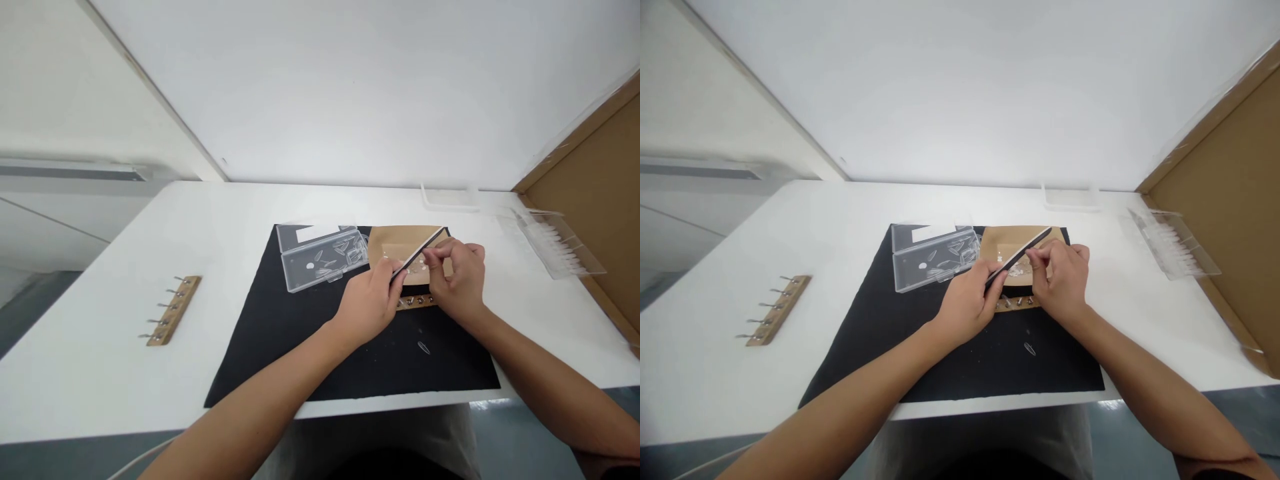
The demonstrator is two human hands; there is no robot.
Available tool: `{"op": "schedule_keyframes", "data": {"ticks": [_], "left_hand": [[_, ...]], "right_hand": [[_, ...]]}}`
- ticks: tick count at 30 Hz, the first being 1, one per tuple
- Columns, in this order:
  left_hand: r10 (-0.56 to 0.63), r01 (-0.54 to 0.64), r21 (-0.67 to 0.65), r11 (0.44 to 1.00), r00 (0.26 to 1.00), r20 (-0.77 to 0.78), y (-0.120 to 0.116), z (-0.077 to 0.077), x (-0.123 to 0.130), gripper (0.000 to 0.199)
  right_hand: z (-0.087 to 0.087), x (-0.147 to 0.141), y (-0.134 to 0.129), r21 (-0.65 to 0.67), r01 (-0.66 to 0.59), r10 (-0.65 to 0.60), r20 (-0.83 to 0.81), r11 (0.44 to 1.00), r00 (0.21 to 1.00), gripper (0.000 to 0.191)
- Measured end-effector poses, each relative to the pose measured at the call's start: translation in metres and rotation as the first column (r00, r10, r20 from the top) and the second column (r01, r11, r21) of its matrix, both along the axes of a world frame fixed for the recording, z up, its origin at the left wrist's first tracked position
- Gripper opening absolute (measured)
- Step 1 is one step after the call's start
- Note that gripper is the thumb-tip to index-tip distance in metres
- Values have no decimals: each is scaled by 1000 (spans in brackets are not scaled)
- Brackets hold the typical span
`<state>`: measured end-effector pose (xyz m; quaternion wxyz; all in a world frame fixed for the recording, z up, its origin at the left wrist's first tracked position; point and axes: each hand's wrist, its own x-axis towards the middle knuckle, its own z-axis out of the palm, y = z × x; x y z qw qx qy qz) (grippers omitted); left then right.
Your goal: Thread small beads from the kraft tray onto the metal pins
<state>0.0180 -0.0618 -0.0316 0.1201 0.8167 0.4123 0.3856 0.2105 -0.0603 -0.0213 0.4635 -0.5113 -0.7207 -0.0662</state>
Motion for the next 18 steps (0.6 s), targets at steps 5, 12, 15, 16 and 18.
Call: {"op": "schedule_keyframes", "data": {"ticks": [5,12,15,16,18], "left_hand": [[4,-5,40,999,1000,25,2,-1,0,21],[19,-18,51,999,1000,-6,2,0,1,21],[21,-21,30,999,1000,-17,2,0,0,21],[24,-24,20,1000,1000,-18,2,-1,0,21],[27,-27,9,1000,1000,-9,2,-1,-1,21]], "right_hand": [[0,1,2,-84,-85,88,27,993,996,21],[1,4,5,-101,-93,94,11,991,995,22],[2,2,4,-69,-39,39,-1,997,999,21],[2,2,4,-63,-28,28,-11,998,1000,20],[3,0,4,-84,-78,78,3,993,997,21]]}}
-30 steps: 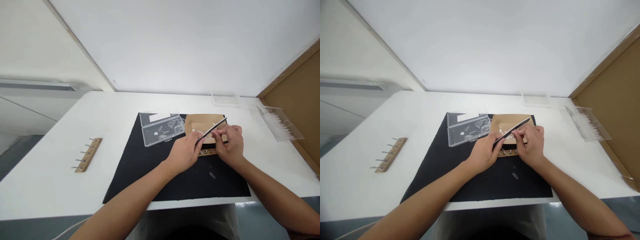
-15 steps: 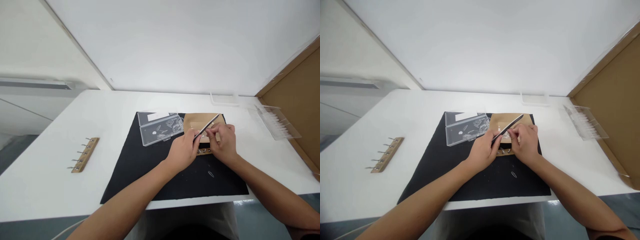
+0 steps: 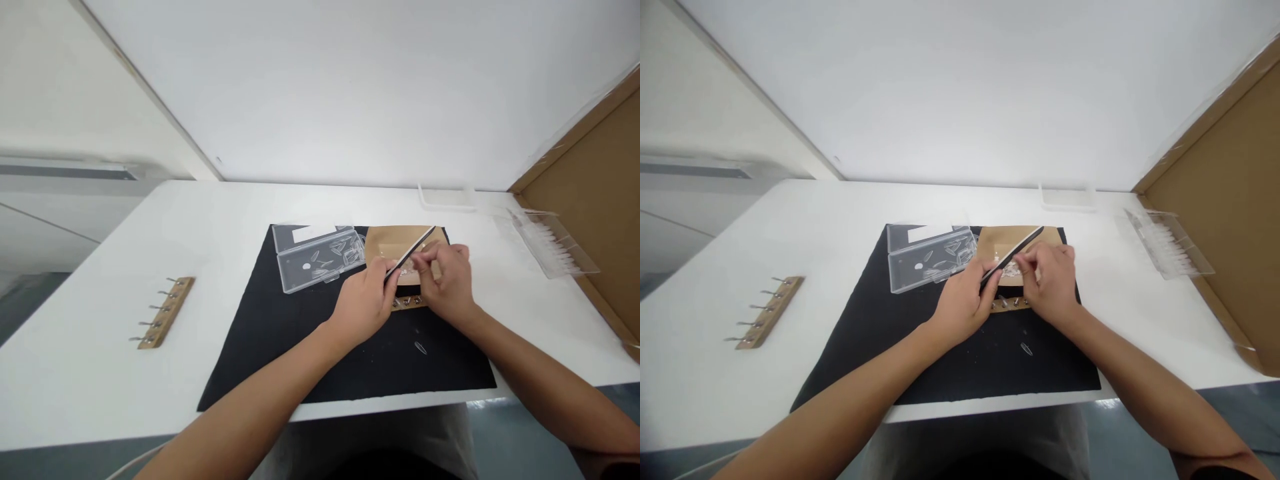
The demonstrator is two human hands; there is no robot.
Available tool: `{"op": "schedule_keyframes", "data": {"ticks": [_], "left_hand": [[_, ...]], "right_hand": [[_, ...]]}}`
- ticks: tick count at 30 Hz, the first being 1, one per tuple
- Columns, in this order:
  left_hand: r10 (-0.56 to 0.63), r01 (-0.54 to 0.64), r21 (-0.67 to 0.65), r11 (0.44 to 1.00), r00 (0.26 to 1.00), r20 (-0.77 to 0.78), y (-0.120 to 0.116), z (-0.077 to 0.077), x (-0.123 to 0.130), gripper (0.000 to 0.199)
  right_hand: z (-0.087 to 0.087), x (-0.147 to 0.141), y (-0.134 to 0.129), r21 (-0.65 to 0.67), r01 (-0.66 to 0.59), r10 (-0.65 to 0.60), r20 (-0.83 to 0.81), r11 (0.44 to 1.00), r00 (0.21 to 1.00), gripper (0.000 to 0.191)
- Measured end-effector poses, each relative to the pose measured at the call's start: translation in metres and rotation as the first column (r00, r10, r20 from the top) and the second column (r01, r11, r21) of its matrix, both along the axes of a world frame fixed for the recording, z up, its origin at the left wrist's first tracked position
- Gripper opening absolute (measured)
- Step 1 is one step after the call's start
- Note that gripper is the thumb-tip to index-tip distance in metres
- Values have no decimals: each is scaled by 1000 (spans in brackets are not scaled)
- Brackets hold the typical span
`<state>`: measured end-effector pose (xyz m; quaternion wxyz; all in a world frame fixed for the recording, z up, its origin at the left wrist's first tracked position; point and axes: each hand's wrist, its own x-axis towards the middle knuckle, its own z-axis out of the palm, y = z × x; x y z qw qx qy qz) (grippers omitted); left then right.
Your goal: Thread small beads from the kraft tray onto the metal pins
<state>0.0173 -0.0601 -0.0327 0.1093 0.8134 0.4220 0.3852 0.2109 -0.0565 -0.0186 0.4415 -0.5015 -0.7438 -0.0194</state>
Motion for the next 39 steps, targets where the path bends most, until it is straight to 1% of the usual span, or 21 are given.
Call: {"op": "schedule_keyframes", "data": {"ticks": [2,5,6,9,13,16,18,20,22,25,27,29,32,34,37,39], "left_hand": [[-3,3,-7,1000,1000,7,0,0,0,21],[-8,8,-17,1000,1000,-2,0,0,0,21],[-10,10,-21,1000,1000,-2,0,-1,0,20],[-19,20,-22,1000,1000,11,0,-1,0,20],[-8,7,-29,1000,1000,-12,0,-2,0,20],[-8,7,-24,1000,1000,-18,0,-1,-1,21],[-10,10,-15,1000,1000,-20,0,0,-1,22],[-3,3,-10,1000,1000,-22,0,1,-2,23],[15,-15,-8,1000,1000,-8,-1,2,-2,24],[53,-52,-33,998,998,46,-1,3,-3,22],[65,-59,-56,997,992,110,0,4,-3,23],[36,-27,-62,998,986,164,0,4,-4,25],[-83,96,-65,993,980,180,0,6,-6,22],[-142,163,-85,983,967,210,-1,10,-6,23],[-159,206,-138,969,943,294,-3,16,-7,22],[-158,223,-174,959,933,323,-4,20,-7,19]], "right_hand": [[0,-1,0,-14,-38,38,24,999,999,21],[-1,0,2,14,40,-40,-22,999,999,20],[-1,1,3,10,43,-43,-29,999,999,20],[-1,3,3,-2,-26,26,1,1000,1000,20],[-1,2,3,36,43,-43,-2,998,999,20],[1,-1,1,-1,-7,7,42,1000,999,24],[2,-4,-1,6,-18,18,46,1000,999,25],[4,-4,-2,45,-28,26,33,999,999,24],[6,-1,-3,119,-49,43,55,992,998,23],[7,5,-6,269,-78,39,150,960,988,23],[8,9,-8,332,-110,41,207,937,978,25],[8,12,-10,354,-142,54,246,924,968,26],[6,14,-12,351,-157,52,291,923,955,24],[4,16,-13,336,-172,56,328,926,943,21],[2,19,-15,349,-208,70,369,914,927,17],[0,22,-15,364,-225,73,385,904,920,15]]}}
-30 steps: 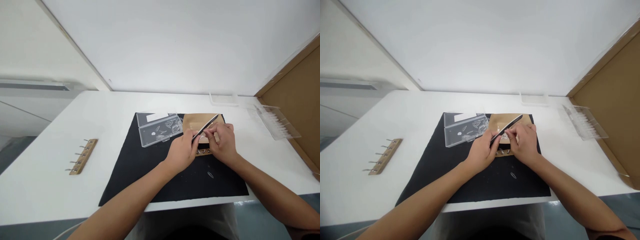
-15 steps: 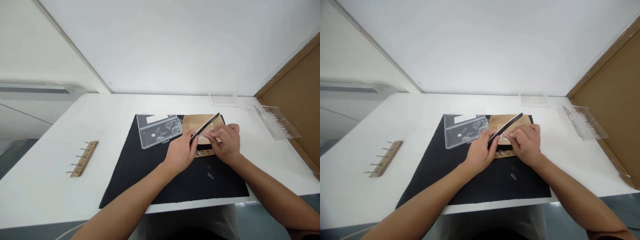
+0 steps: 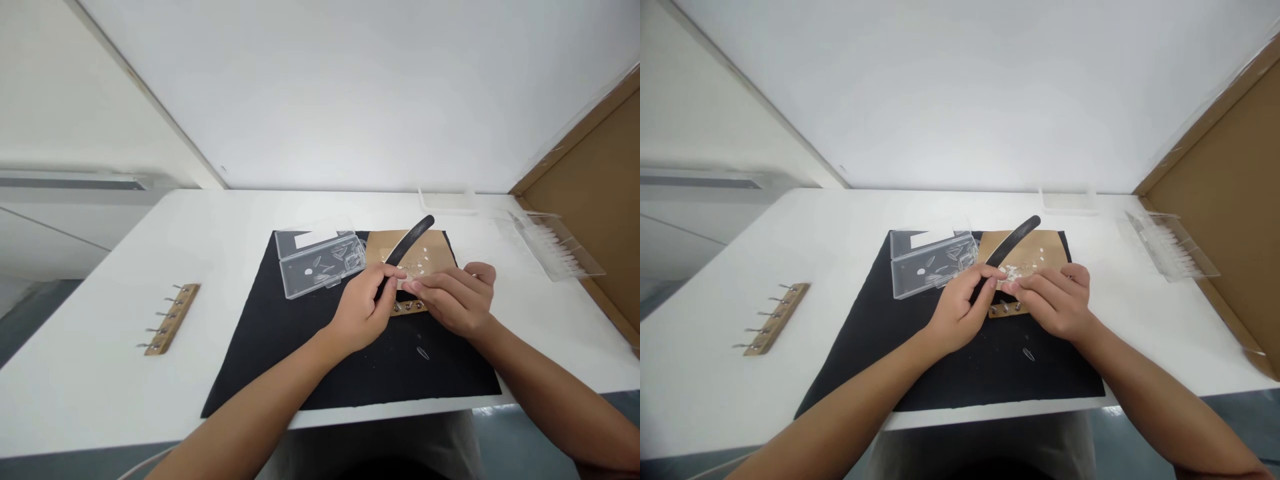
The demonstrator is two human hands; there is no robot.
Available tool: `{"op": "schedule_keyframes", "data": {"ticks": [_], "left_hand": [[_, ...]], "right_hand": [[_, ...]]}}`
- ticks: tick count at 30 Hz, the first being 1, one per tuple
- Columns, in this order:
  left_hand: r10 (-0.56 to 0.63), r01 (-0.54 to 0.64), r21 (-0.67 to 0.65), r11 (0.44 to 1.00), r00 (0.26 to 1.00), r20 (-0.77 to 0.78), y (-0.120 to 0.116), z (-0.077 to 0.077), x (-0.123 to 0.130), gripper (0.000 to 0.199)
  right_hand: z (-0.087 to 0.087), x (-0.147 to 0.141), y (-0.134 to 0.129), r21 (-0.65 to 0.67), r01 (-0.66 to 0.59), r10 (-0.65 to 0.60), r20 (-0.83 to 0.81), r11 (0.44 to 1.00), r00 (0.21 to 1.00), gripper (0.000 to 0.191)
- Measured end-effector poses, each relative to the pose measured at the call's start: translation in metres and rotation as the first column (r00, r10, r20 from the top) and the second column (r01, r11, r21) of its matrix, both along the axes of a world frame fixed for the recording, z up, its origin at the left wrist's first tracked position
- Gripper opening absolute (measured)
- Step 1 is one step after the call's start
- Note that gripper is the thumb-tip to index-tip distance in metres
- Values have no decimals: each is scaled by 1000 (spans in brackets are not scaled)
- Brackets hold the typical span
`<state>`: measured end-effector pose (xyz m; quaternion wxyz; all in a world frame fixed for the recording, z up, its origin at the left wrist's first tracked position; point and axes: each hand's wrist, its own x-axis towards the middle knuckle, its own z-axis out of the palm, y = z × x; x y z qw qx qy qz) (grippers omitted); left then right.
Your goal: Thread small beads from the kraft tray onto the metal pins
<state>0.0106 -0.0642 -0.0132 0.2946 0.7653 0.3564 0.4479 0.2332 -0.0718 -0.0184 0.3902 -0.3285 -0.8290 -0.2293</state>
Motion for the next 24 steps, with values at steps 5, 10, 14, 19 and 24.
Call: {"op": "schedule_keyframes", "data": {"ticks": [5,10,14,19,24], "left_hand": [[25,-23,-62,998,999,30,-2,0,2,17],[32,-14,-172,985,995,99,-3,-1,3,16],[-29,79,-275,958,983,180,-3,2,2,18],[-76,211,-438,874,949,306,-3,2,2,26],[-95,282,-526,802,931,353,0,-3,2,37]], "right_hand": [[-3,5,-1,-29,0,1,21,1000,1000,15],[2,3,-1,7,-40,40,46,999,998,17],[5,3,-3,3,-74,74,46,997,996,17],[1,7,-4,1,-80,80,32,997,996,14],[0,6,-4,0,-93,93,13,996,996,16]]}}
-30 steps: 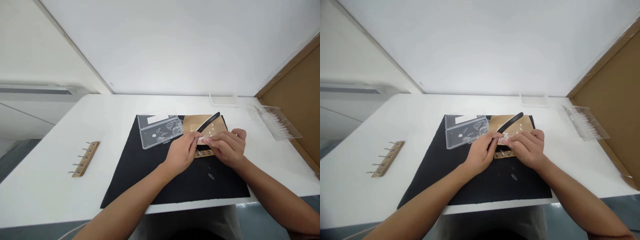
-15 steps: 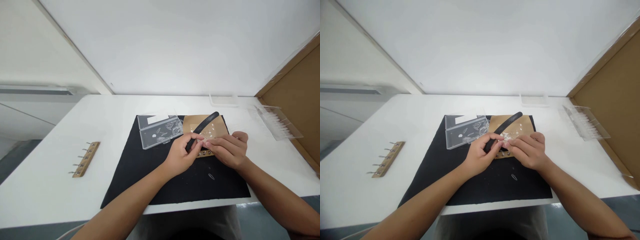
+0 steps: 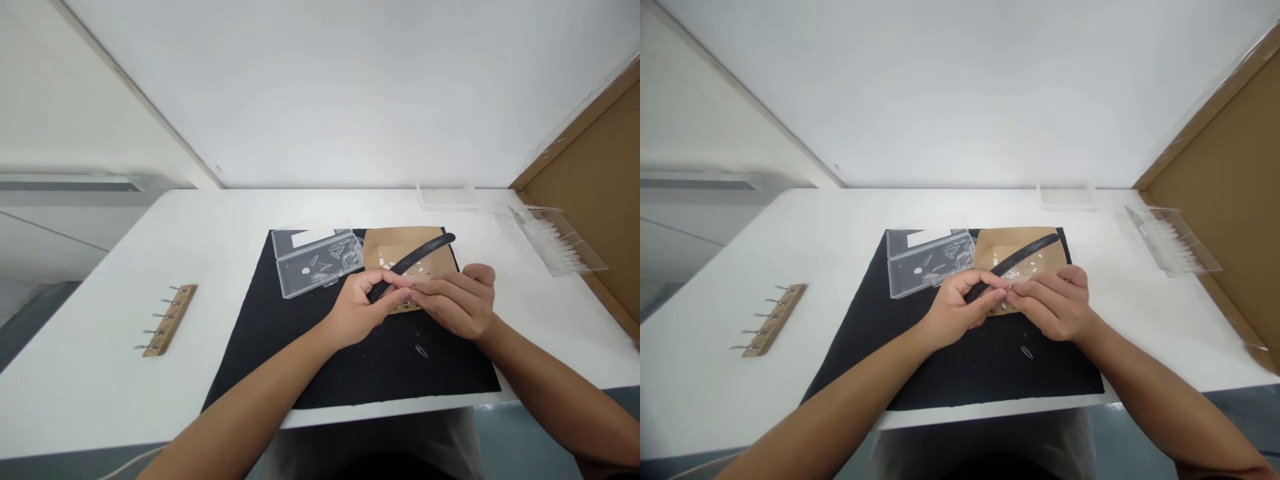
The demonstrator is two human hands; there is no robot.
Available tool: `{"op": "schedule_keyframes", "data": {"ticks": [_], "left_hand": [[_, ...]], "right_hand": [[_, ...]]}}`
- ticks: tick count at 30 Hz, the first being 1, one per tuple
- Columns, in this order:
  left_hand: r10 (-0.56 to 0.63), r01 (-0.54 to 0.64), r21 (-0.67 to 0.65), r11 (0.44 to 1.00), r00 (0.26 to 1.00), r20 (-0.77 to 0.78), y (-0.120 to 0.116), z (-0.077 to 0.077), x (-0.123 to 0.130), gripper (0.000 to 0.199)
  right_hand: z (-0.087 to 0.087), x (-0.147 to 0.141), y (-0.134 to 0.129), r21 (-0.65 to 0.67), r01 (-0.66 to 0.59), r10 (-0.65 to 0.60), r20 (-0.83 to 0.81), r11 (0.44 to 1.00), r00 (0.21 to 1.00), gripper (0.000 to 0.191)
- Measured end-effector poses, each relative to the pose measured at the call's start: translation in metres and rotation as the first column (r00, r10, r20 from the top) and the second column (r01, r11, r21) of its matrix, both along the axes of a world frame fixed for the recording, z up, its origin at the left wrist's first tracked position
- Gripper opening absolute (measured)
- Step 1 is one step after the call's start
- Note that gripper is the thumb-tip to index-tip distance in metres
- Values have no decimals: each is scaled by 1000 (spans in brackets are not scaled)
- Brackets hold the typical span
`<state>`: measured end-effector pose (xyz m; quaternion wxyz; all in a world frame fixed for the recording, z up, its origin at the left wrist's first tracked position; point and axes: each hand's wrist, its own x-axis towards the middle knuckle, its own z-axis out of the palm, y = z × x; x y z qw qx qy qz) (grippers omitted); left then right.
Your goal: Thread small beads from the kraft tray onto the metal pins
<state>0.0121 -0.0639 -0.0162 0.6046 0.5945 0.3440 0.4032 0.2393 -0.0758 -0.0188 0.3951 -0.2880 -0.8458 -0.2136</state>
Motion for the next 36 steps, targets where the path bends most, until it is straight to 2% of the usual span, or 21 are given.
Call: {"op": "schedule_keyframes", "data": {"ticks": [5,11,15,22,31,36], "left_hand": [[-9,9,-30,1000,1000,11,3,-2,0,41],[-13,13,13,1000,1000,-25,2,-2,0,37],[-8,10,57,998,999,-42,3,-4,-1,35],[23,-19,106,994,999,-38,5,-7,0,33],[-26,27,1,1000,999,-40,4,1,-2,38],[-41,42,17,999,998,-44,3,2,-3,37]], "right_hand": [[4,-3,-1,-21,6,-6,5,1000,1000,17],[1,-4,0,-126,61,-73,-93,990,993,21],[0,-4,0,-131,77,-90,-91,988,992,32],[8,-8,-2,-108,38,-49,-98,993,994,31],[7,-12,-2,-135,10,-33,-165,991,986,27],[8,-13,-3,-143,3,-28,-178,990,984,24]]}}
